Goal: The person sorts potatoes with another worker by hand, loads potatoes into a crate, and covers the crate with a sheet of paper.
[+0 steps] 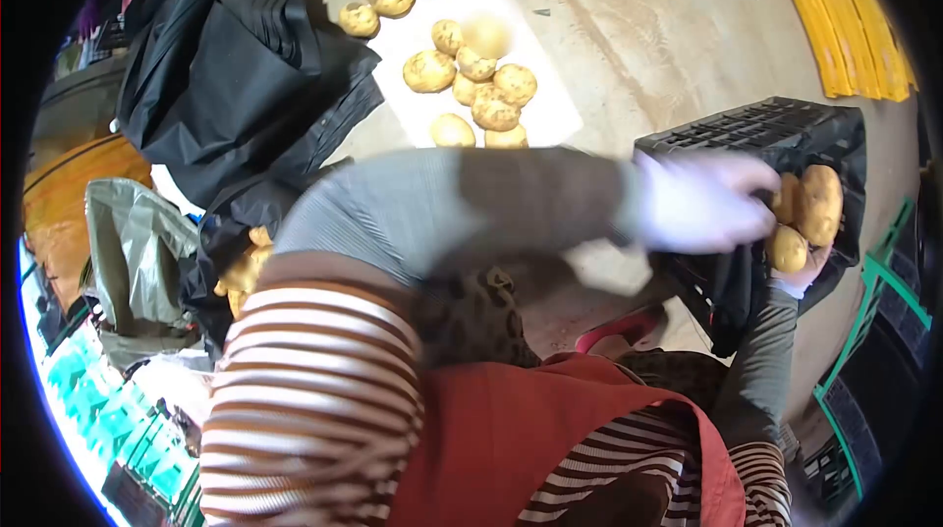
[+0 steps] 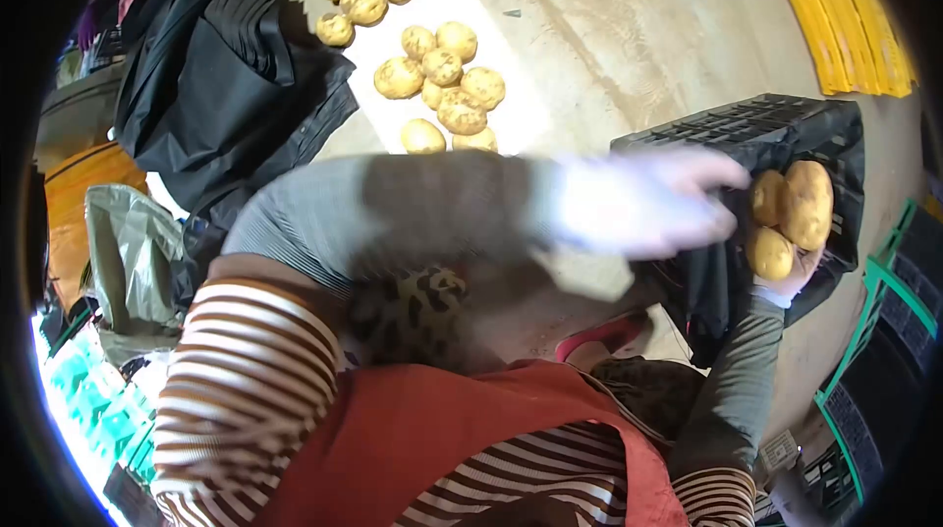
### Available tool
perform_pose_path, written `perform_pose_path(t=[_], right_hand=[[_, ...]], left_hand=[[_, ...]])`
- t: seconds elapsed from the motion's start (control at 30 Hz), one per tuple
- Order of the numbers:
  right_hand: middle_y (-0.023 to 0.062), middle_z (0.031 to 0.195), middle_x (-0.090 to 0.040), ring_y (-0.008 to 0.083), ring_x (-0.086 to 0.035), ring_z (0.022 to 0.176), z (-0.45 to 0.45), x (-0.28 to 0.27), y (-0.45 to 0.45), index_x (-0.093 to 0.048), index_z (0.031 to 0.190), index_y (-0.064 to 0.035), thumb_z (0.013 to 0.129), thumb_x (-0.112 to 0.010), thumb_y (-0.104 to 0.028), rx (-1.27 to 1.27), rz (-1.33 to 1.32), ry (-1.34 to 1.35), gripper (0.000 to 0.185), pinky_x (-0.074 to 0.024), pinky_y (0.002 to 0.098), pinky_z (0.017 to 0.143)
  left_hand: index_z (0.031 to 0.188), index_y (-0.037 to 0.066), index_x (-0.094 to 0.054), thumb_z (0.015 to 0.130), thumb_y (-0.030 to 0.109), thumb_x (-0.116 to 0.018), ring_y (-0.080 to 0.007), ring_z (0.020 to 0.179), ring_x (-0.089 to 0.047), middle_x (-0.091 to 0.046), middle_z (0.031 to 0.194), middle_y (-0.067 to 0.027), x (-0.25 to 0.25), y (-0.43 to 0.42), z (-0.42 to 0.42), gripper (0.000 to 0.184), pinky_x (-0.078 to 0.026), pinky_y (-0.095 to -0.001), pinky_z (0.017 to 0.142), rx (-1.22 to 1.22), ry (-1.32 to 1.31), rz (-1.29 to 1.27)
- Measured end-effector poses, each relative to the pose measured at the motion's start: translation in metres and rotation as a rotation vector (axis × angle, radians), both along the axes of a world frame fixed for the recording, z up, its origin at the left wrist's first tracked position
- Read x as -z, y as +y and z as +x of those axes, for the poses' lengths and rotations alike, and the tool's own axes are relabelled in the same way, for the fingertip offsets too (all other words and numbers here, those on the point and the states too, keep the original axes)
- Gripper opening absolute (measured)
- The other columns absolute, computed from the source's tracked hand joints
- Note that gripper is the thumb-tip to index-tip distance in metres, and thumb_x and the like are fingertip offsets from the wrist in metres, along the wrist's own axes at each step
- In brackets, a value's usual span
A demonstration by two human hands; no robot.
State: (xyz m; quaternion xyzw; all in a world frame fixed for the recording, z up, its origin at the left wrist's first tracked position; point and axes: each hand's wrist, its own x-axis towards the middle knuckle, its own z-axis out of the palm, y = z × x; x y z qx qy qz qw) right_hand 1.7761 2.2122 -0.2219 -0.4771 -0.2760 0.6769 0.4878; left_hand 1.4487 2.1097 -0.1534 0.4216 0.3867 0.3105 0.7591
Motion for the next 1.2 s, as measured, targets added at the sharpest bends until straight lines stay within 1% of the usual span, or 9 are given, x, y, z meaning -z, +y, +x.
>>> perform_pose_path(t=[0.17,0.27,0.4,0.5,0.6,0.83,0.93,1.07,1.2], right_hand=[[0.0230,0.142,-0.046,0.0374,-0.050,0.125,0.073,0.102,-0.010,-0.044,0.143,-0.0088,0.093,-0.044,-0.061,-0.010,-0.392,0.004,0.072,-0.0393,0.0511,0.107],[0.0161,0.143,-0.047,0.0291,-0.049,0.127,0.099,0.136,0.013,-0.045,0.141,-0.0056,0.099,-0.045,-0.050,-0.288,-0.026,-0.343,0.061,-0.0389,0.0454,0.106],[0.0151,0.135,-0.053,0.0236,-0.047,0.130,-0.049,0.002,0.002,-0.047,0.135,0.0035,0.104,-0.039,-0.027,0.079,0.643,-0.904,0.044,-0.0352,0.0360,0.109],[0.0196,0.134,-0.055,0.0274,-0.054,0.123,-0.129,-0.040,-0.021,-0.052,0.128,0.0074,0.103,-0.042,-0.021,-0.217,0.983,-0.712,0.039,-0.0383,0.0374,0.109],[0.0140,0.119,-0.064,0.0205,-0.062,0.106,-0.207,-0.015,-0.057,-0.060,0.125,-0.0042,0.095,-0.059,-0.014,-0.796,0.570,-0.842,0.032,-0.0496,0.0332,0.093],[0.0248,0.126,-0.058,0.0367,-0.051,0.124,-0.358,0.145,-0.139,-0.040,0.147,-0.0153,0.082,-0.065,-0.045,-1.371,0.616,-1.563,0.076,-0.0429,0.0425,0.102],[0.0257,0.128,-0.057,0.0369,-0.050,0.124,-0.358,0.172,-0.138,-0.042,0.145,-0.0139,0.078,-0.069,-0.046,-1.286,0.439,-1.244,0.079,-0.0431,0.0426,0.102],[0.0210,0.127,-0.059,0.0313,-0.056,0.119,-0.330,0.132,-0.112,-0.049,0.138,-0.0024,0.084,-0.069,-0.044,-1.091,0.110,-0.773,0.071,-0.0446,0.0402,0.101],[0.0169,0.127,-0.060,0.0261,-0.057,0.117,-0.315,0.177,-0.119,-0.052,0.133,0.0000,0.091,-0.064,-0.040,-0.994,-0.393,-0.320,0.059,-0.0461,0.0392,0.101]], left_hand=[[0.120,0.007,-0.061,0.096,0.023,-0.048,-0.0131,0.085,-0.060,-0.063,0.097,-0.0036,0.177,-0.060,-0.192,0.031,-0.050,-0.0290,0.082,-0.795,0.520,-0.164],[0.121,0.010,-0.062,0.096,0.032,-0.053,-0.0183,0.093,-0.063,-0.066,0.105,-0.0083,0.231,-0.108,-0.255,0.035,-0.049,-0.0301,0.086,-0.264,1.069,-0.160],[0.139,0.009,-0.047,0.089,0.037,-0.057,-0.0369,0.119,-0.055,-0.056,0.127,-0.0218,0.198,-0.124,-0.165,0.058,-0.043,-0.0425,0.101,0.294,1.372,-0.104],[0.150,0.014,-0.028,0.085,0.037,-0.058,-0.0469,0.128,-0.042,-0.037,0.144,-0.0262,0.227,-0.143,-0.133,0.075,-0.037,-0.0505,0.104,0.212,1.529,-0.108],[0.149,0.011,-0.029,0.082,0.034,-0.060,-0.0442,0.128,-0.043,-0.038,0.144,-0.0256,0.247,-0.150,-0.140,0.077,-0.038,-0.0503,0.103,0.274,1.638,0.044],[0.131,0.007,-0.051,0.078,0.034,-0.070,-0.0322,0.082,-0.063,-0.062,0.097,-0.0156,0.264,-0.164,-0.177,0.063,-0.052,-0.0454,0.081,-0.134,1.343,-0.362],[0.124,0.010,-0.056,0.082,0.035,-0.067,-0.0272,0.069,-0.060,-0.063,0.088,-0.0081,0.265,-0.187,-0.157,0.050,-0.054,-0.0416,0.078,-0.679,0.473,-0.812],[0.132,0.011,-0.047,0.086,0.039,-0.064,-0.0272,0.109,-0.051,-0.049,0.125,-0.0112,0.291,-0.219,-0.122,0.056,-0.046,-0.0536,0.095,-0.708,0.268,-0.275],[0.142,0.012,-0.038,0.086,0.045,-0.061,-0.0390,0.132,-0.038,-0.033,0.149,-0.0118,0.253,-0.167,-0.109,0.069,-0.029,-0.0666,0.105,-0.959,-0.243,-0.955]])
